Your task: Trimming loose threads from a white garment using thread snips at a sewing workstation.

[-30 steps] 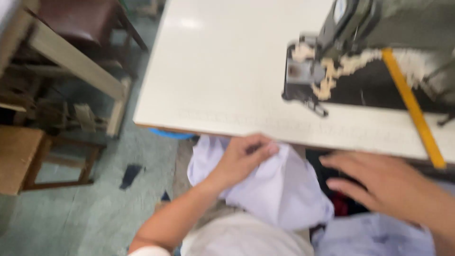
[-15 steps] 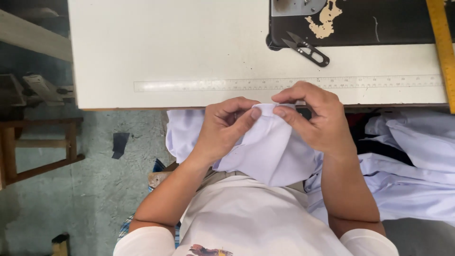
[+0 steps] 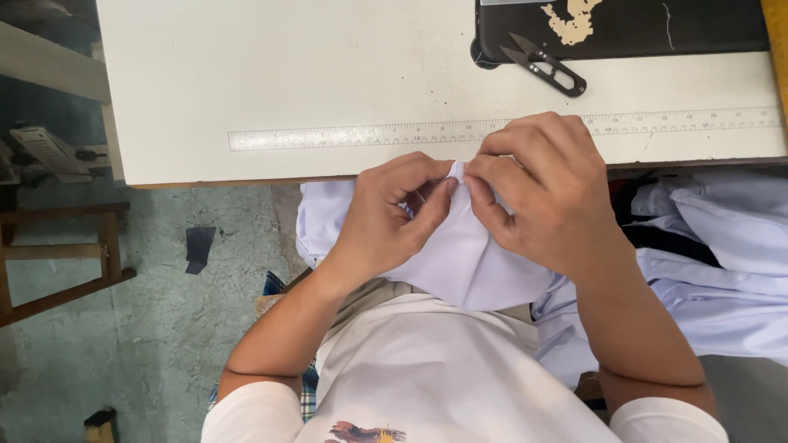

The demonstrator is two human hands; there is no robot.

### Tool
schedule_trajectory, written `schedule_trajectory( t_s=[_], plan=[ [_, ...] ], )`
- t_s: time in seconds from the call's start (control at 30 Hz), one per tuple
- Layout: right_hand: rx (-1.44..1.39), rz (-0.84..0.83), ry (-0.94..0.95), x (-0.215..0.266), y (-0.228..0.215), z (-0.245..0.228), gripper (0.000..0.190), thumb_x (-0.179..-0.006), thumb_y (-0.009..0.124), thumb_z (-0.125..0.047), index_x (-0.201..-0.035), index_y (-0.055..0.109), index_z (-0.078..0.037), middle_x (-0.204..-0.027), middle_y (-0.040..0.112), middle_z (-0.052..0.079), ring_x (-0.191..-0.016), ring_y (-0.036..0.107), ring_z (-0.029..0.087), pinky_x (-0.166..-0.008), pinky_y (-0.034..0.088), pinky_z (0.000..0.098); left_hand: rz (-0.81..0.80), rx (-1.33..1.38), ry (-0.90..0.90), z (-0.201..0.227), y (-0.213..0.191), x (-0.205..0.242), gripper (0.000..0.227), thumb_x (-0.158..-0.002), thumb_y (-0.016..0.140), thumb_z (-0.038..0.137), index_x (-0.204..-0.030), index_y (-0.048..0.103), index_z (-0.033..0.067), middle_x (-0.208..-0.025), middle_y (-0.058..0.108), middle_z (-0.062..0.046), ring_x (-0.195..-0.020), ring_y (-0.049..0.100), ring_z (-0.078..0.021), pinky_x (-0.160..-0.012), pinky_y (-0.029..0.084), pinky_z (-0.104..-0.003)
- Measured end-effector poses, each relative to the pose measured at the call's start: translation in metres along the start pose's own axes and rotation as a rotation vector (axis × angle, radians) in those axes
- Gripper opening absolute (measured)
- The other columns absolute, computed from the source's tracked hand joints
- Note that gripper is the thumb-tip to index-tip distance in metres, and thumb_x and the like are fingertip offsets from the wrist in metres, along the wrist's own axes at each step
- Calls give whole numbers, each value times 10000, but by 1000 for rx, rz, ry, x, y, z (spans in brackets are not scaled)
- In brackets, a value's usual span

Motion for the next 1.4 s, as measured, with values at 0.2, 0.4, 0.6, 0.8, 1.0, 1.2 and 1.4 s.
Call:
schedule_trajectory(
  t_s=[0.2, 0.4, 0.6, 0.8, 1.0, 1.2, 1.4],
  plan=[
    [-578, 119, 391, 19, 11, 26, 151, -1106, 665, 144, -1100, 661, -7, -1173, 728, 197, -1040, 703, 312, -977, 576, 421, 53, 18, -27, -7, -5, 11, 137, -1236, 752, 104, -1260, 886, 91, -931, 750, 28, -778, 591, -98, -695, 469, -306],
    [-484, 111, 323, 30, -4, 8, 85, -1163, 814, 49, -1142, 752, -6, -1273, 830, 196, -1305, 832, 469, -1194, 653, 548, -25, 318, -207, -23, -3, 15, 207, -1265, 746, 196, -1270, 912, 73, -940, 767, 76, -792, 549, -11, -685, 453, -236],
    [-329, 63, 165, 14, 2, -1, 88, -1186, 905, 51, -1193, 823, 21, -1273, 769, 208, -1192, 749, 423, -1108, 615, 536, 1, 36, -23, 3, -7, 11, 168, -1244, 735, 121, -1300, 893, 111, -936, 744, 25, -815, 612, -111, -735, 532, -285],
    [-164, 17, 114, 10, 21, 1, 161, -1122, 854, 60, -1138, 726, -37, -1244, 779, 145, -1179, 742, 411, -1026, 549, 508, 23, -513, 368, 14, 7, 22, 244, -1290, 751, 109, -1520, 798, 41, -1098, 724, -81, -870, 740, -314, -707, 586, -464],
    [-809, 328, 475, 54, -9, 36, 157, -1235, 659, -148, -1101, 616, -78, -1206, 735, 154, -1353, 750, 435, -1255, 668, 566, 65, 13, -56, -5, -31, 11, 182, -1234, 734, 123, -1238, 909, 74, -972, 783, 24, -860, 629, -102, -769, 513, -303],
    [-506, 148, 276, 30, -6, 20, 129, -1142, 921, 3, -1177, 797, -3, -1370, 800, 228, -1220, 754, 373, -1127, 611, 509, 18, 73, -58, 7, -17, 10, 184, -1267, 698, 145, -1255, 877, 106, -953, 719, 46, -828, 575, -94, -761, 499, -280],
    [-289, 156, 65, 26, 14, 4, 67, -1202, 881, 53, -1227, 845, 2, -1328, 786, 210, -1121, 761, 417, -992, 650, 543, 72, -57, 81, 22, -12, 10, 156, -1241, 777, 188, -1161, 811, 58, -920, 696, -20, -762, 601, -139, -702, 529, -304]
  ],
)
Point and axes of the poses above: each hand's wrist, its own x-axis away from the middle knuckle, its own y-axis out of the palm, z = x × y, the point moved 10 cm from there along -x, towards the middle knuckle
